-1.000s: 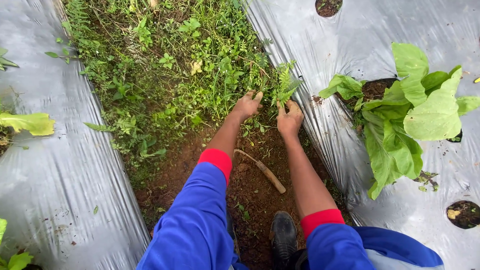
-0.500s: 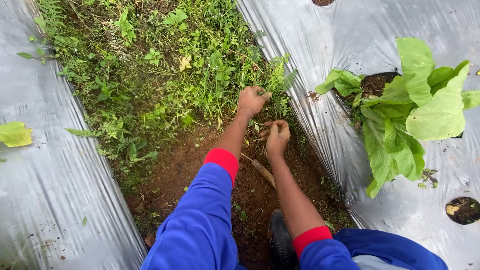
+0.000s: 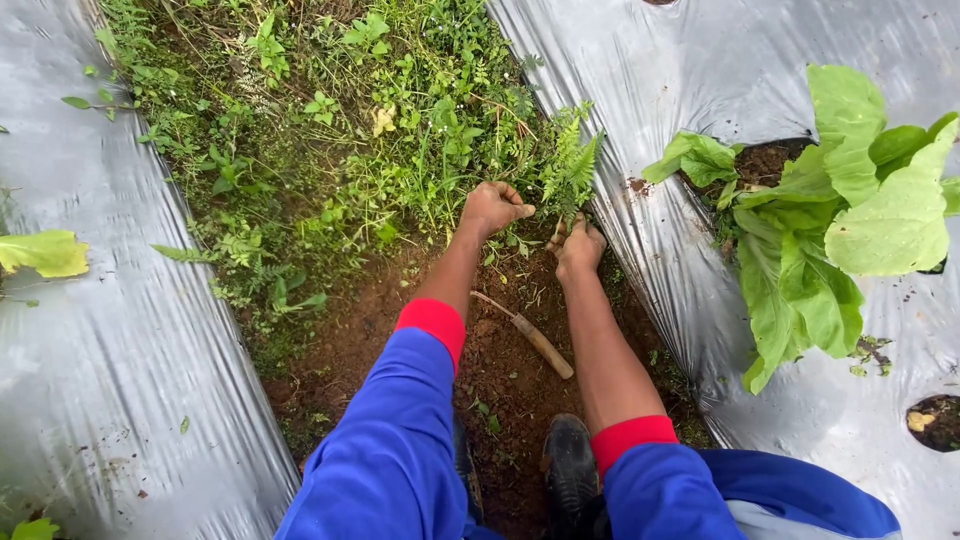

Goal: A person is weeding a garden bed by hand and using a small hand hoe to remove unwanted plants from around the crops.

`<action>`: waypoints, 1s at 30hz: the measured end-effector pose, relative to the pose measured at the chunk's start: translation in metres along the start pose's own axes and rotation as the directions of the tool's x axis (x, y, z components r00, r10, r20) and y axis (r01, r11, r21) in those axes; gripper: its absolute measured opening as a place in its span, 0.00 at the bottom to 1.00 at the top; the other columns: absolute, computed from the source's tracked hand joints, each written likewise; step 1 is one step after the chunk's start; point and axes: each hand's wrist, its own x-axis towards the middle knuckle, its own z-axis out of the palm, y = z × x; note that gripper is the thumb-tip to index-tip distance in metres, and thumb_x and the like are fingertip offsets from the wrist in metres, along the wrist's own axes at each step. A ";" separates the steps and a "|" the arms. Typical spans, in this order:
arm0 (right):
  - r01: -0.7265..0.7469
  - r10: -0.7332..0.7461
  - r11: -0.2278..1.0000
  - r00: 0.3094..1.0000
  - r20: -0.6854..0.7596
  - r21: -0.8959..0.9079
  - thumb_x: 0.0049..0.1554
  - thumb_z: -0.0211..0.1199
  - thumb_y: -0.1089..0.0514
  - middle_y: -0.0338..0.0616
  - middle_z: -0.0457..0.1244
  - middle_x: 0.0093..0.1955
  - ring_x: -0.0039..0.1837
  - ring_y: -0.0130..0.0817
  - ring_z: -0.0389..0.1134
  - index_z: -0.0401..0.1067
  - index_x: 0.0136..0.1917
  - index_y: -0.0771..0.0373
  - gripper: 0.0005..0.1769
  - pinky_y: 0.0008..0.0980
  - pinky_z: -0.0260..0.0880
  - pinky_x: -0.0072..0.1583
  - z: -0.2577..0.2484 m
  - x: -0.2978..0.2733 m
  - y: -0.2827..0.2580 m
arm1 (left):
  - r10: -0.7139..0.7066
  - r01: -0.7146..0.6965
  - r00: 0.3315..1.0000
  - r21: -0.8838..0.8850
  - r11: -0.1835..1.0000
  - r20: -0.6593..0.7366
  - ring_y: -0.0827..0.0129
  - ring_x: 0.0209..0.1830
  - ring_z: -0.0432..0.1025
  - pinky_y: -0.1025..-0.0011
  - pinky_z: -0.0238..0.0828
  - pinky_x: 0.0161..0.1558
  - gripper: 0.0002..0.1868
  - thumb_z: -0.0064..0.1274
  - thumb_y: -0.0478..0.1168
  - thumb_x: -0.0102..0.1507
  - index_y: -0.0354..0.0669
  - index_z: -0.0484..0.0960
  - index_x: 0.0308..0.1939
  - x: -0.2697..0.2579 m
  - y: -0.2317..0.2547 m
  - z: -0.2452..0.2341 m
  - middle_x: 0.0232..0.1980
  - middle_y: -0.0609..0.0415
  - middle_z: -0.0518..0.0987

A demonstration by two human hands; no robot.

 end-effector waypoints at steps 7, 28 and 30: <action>0.080 0.052 0.950 0.913 0.405 -0.303 0.68 0.55 0.53 0.47 0.63 0.33 0.30 0.32 0.64 0.73 0.47 0.69 0.16 0.35 0.76 0.33 -0.023 -0.033 0.041 | -0.134 0.053 0.970 0.367 0.929 0.201 0.53 0.58 0.77 0.57 0.73 0.61 0.21 0.61 0.59 0.58 0.56 0.88 0.49 0.007 -0.018 0.015 0.50 0.49 0.86; -0.009 0.007 0.999 0.999 -0.050 -0.032 0.67 0.50 0.42 0.51 0.67 0.41 0.31 0.33 0.67 0.68 0.57 0.71 0.27 0.34 0.74 0.32 -0.003 -0.047 0.017 | 0.033 -0.067 0.991 0.273 0.960 0.126 0.66 0.55 0.79 0.63 0.73 0.66 0.16 0.48 0.49 0.71 0.49 0.82 0.57 -0.013 0.020 0.005 0.44 0.64 0.86; 0.004 -0.009 0.999 0.995 -0.097 -0.044 0.67 0.52 0.39 0.51 0.68 0.43 0.34 0.33 0.69 0.67 0.58 0.72 0.30 0.35 0.79 0.37 -0.005 -0.044 0.006 | 0.024 -0.065 0.992 0.337 0.939 0.123 0.61 0.64 0.72 0.60 0.69 0.68 0.20 0.45 0.51 0.71 0.49 0.79 0.62 0.008 -0.003 0.013 0.55 0.59 0.80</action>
